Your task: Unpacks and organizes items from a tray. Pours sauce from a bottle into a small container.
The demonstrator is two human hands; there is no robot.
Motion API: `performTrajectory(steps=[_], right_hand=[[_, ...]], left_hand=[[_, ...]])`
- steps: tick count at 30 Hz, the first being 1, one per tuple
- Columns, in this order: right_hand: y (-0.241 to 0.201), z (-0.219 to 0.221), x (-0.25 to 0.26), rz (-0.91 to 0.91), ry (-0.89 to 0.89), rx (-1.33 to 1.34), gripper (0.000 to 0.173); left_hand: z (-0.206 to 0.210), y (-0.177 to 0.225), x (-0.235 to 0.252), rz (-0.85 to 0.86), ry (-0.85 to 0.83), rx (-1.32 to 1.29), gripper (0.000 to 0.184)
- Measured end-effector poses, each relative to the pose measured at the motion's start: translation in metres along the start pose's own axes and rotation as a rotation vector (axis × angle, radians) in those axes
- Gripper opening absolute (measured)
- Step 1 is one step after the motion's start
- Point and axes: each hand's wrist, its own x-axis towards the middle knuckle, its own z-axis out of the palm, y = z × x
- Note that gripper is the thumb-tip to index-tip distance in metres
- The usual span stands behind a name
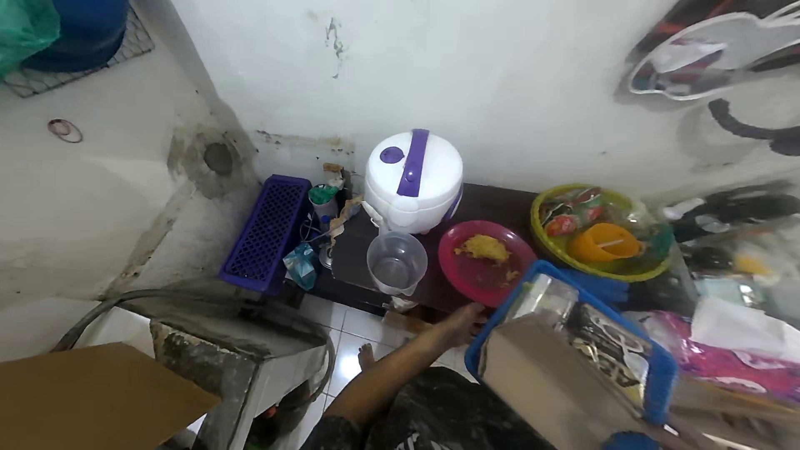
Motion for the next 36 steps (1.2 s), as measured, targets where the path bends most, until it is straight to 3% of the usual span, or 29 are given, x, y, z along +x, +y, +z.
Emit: performTrajectory(steps=[6, 10, 15, 18, 20, 25, 28, 30, 32, 36], right_hand=[[-0.026, 0.005, 0.004, -0.184, 0.03, -0.04, 0.018], [-0.085, 0.032, -0.012, -0.289, -0.02, -0.083, 0.022], [-0.142, 0.078, -0.027, -0.384, -0.205, -0.238, 0.023], [-0.157, 0.108, -0.032, -0.478, -0.313, -0.393, 0.022], [-0.159, 0.127, -0.034, -0.569, -0.346, -0.441, 0.028], [-0.142, 0.173, -0.042, -1.065, -0.098, -0.484, 0.048], [-0.136, 0.194, -0.05, -1.229, -0.096, -0.639, 0.057], [-0.136, 0.208, -0.046, -1.254, -0.14, -0.758, 0.067], [-0.137, 0.221, -0.045, -1.245, -0.173, -0.837, 0.072], [-0.135, 0.237, -0.044, -1.098, -0.311, -0.863, 0.079]], left_hand=[[-0.004, 0.031, -0.074, 0.154, -0.16, -0.102, 0.073], [-0.008, 0.052, -0.119, 0.349, -0.175, -0.112, 0.056], [-0.016, 0.065, -0.173, 0.486, 0.029, -0.177, 0.022], [-0.028, 0.058, -0.196, 0.549, 0.231, -0.217, 0.024], [-0.04, 0.046, -0.206, 0.613, 0.304, -0.309, 0.037], [-0.056, 0.015, -0.228, 0.758, 0.481, -0.418, 0.045], [-0.066, 0.006, -0.234, 0.82, 0.533, -0.46, 0.046], [-0.072, 0.004, -0.237, 0.839, 0.577, -0.472, 0.049], [-0.074, 0.004, -0.239, 0.839, 0.609, -0.471, 0.04], [-0.074, 0.005, -0.242, 0.836, 0.619, -0.476, 0.032]])
